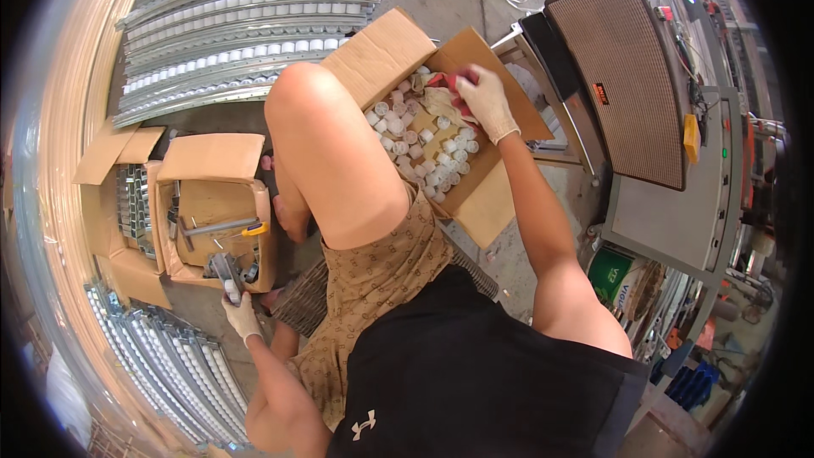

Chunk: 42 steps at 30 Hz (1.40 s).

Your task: The person assembles metal components by hand and with a hammer, attaching brackets to long perforated metal rails and securing them.

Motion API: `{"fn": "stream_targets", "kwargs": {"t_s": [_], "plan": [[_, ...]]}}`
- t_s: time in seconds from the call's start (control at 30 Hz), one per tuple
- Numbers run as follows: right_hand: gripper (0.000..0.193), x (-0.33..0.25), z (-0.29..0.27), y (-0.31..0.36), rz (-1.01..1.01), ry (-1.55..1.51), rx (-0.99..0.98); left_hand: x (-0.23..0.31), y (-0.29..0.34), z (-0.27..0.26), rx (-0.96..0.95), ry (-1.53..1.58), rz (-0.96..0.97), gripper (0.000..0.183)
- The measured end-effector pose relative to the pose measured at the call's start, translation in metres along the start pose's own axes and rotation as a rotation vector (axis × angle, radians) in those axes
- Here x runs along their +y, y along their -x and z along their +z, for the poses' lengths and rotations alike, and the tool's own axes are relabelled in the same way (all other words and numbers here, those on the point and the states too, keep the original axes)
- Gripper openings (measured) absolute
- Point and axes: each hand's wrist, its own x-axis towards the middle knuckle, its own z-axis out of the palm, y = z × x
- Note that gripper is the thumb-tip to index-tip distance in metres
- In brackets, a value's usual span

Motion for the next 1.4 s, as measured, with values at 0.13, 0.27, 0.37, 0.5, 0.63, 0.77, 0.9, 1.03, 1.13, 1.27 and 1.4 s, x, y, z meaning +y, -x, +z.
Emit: {"fn": "stream_targets", "kwargs": {"t_s": [0.13, 0.27, 0.37, 0.5, 0.63, 0.77, 0.9, 1.03, 1.13, 1.27, 1.4], "plan": [[0.024, 0.152, 0.004, -0.015, 0.053, 0.386, -0.158, -0.039, -0.012, -0.002, 0.066, -0.164, 0.103, 0.069], [0.031, 0.194, 0.031, 0.006, 0.196, 0.478, -0.208, -0.027, -0.007, -0.001, 0.047, -0.154, -0.004, 0.072], [0.032, 0.192, 0.051, 0.012, 0.181, 0.477, -0.195, -0.001, -0.005, -0.002, -0.007, -0.191, -0.076, 0.075], [0.034, 0.168, 0.083, 0.015, 0.096, 0.680, -0.052, 0.003, -0.006, -0.004, -0.015, -0.216, -0.122, 0.077], [0.037, 0.200, 0.097, 0.015, 0.136, 0.588, 0.055, 0.001, -0.005, -0.002, 0.022, -0.272, -0.067, 0.078], [0.039, 0.193, 0.100, 0.028, 0.208, 0.453, 0.112, 0.016, 0.000, 0.000, 0.028, -0.318, -0.094, 0.077], [0.041, 0.169, 0.097, 0.019, 0.107, 0.621, -0.119, 0.016, 0.001, 0.001, 0.037, -0.307, -0.081, 0.074], [0.043, 0.180, 0.103, 0.006, 0.003, 0.753, -0.223, 0.029, 0.003, 0.004, 0.048, -0.284, -0.086, 0.072], [0.048, 0.189, 0.102, 0.002, -0.003, 0.753, -0.255, 0.025, 0.004, 0.003, 0.064, -0.301, -0.068, 0.070], [0.041, 0.184, 0.075, 0.027, 0.003, 0.450, -0.152, 0.010, 0.002, 0.005, 0.111, -0.339, -0.041, 0.068], [0.035, 0.154, 0.049, 0.051, 0.118, 0.071, -0.103, 0.018, 0.000, 0.008, 0.094, -0.306, -0.083, 0.067]]}}
